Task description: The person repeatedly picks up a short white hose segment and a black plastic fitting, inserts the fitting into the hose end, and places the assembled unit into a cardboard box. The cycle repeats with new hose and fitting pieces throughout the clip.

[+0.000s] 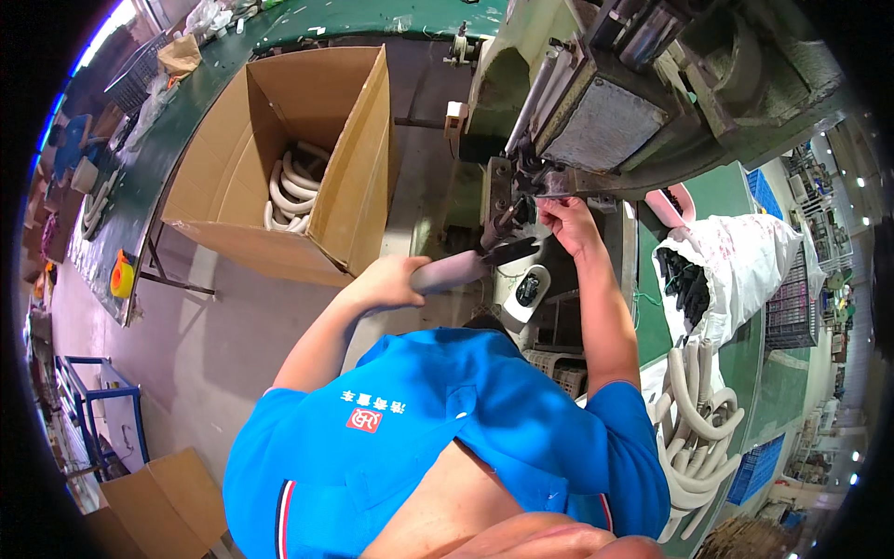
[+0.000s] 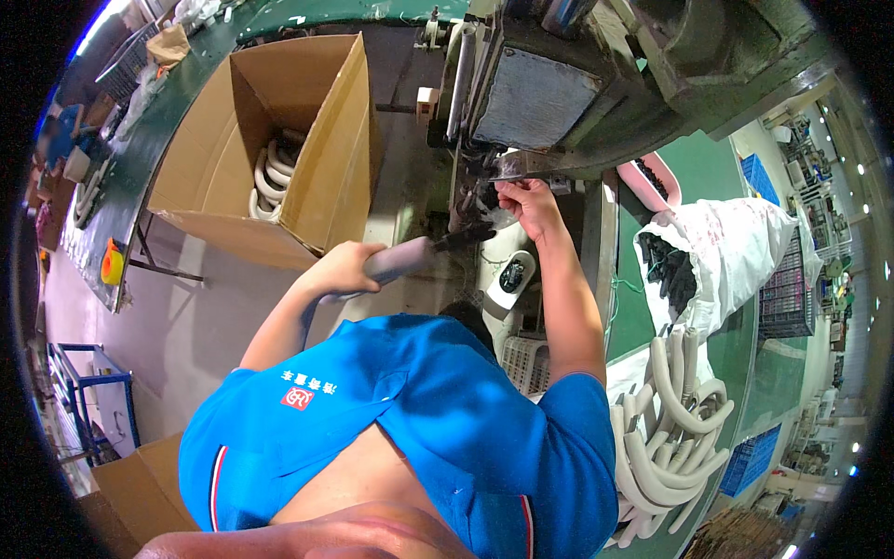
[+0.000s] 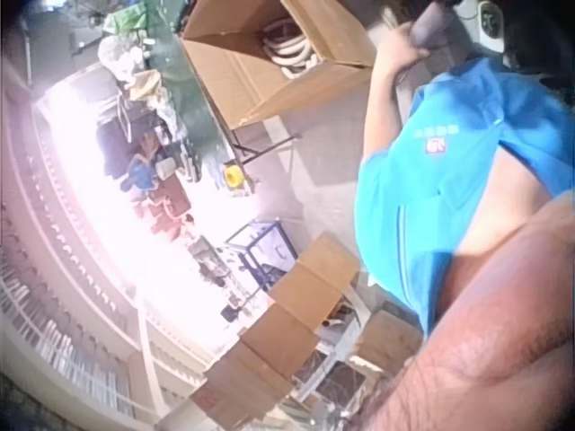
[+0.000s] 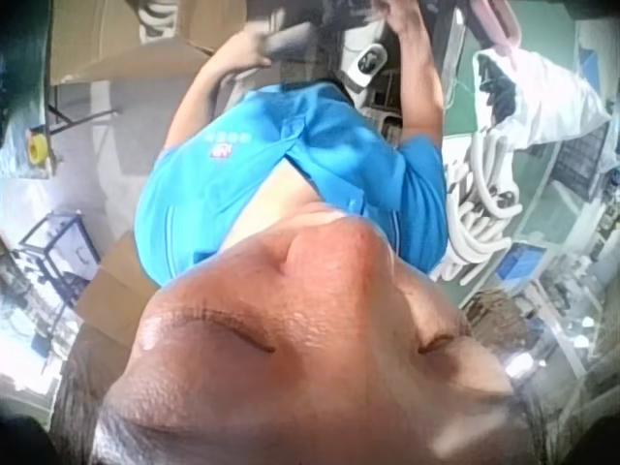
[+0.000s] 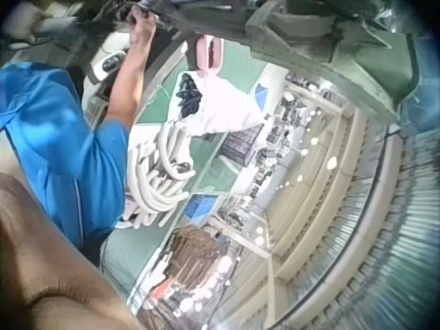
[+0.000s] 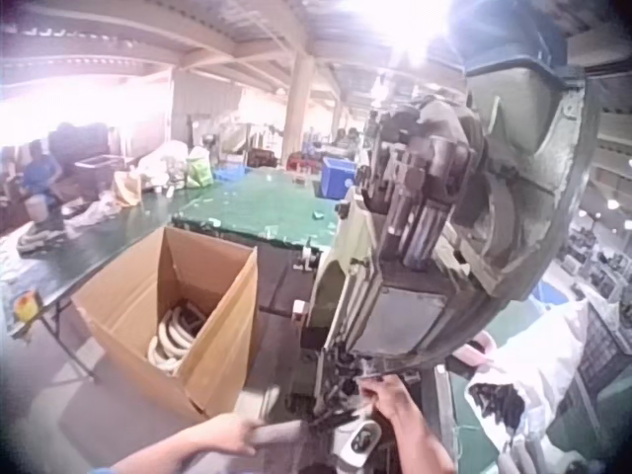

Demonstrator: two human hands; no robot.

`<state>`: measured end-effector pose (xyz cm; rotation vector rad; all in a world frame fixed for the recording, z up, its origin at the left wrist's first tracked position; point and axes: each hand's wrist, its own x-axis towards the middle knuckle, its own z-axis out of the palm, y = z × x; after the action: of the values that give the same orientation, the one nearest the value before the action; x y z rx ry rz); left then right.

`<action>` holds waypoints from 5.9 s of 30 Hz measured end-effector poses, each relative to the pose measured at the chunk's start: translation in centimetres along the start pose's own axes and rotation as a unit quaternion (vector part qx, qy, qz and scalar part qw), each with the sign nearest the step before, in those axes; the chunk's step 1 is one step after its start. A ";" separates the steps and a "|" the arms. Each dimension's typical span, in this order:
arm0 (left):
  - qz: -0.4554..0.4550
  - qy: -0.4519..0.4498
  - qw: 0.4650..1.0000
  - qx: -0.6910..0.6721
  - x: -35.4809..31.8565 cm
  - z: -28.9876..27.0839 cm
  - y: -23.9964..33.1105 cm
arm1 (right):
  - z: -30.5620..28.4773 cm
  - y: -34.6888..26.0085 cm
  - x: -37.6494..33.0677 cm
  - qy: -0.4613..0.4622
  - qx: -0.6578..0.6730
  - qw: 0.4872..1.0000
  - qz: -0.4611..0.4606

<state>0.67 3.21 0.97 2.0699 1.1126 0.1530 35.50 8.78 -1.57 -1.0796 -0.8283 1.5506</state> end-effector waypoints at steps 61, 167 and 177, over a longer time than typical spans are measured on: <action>-0.247 0.352 0.748 0.506 1.1 -11.6 -0.3 | 3.7 -2.0 -15.6 -0.063 -0.153 0.981 -0.097; -0.022 0.264 0.962 -0.069 6.6 6.1 4.5 | -4.5 11.1 6.2 0.173 -0.569 0.705 -0.385; -0.039 0.219 0.967 -0.122 7.3 6.3 3.0 | -2.8 7.5 6.1 0.153 -0.499 0.836 -0.169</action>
<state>9.85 4.19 -3.10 1.8121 1.3566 0.7013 35.03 12.85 -10.76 -1.7260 -1.5599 0.5449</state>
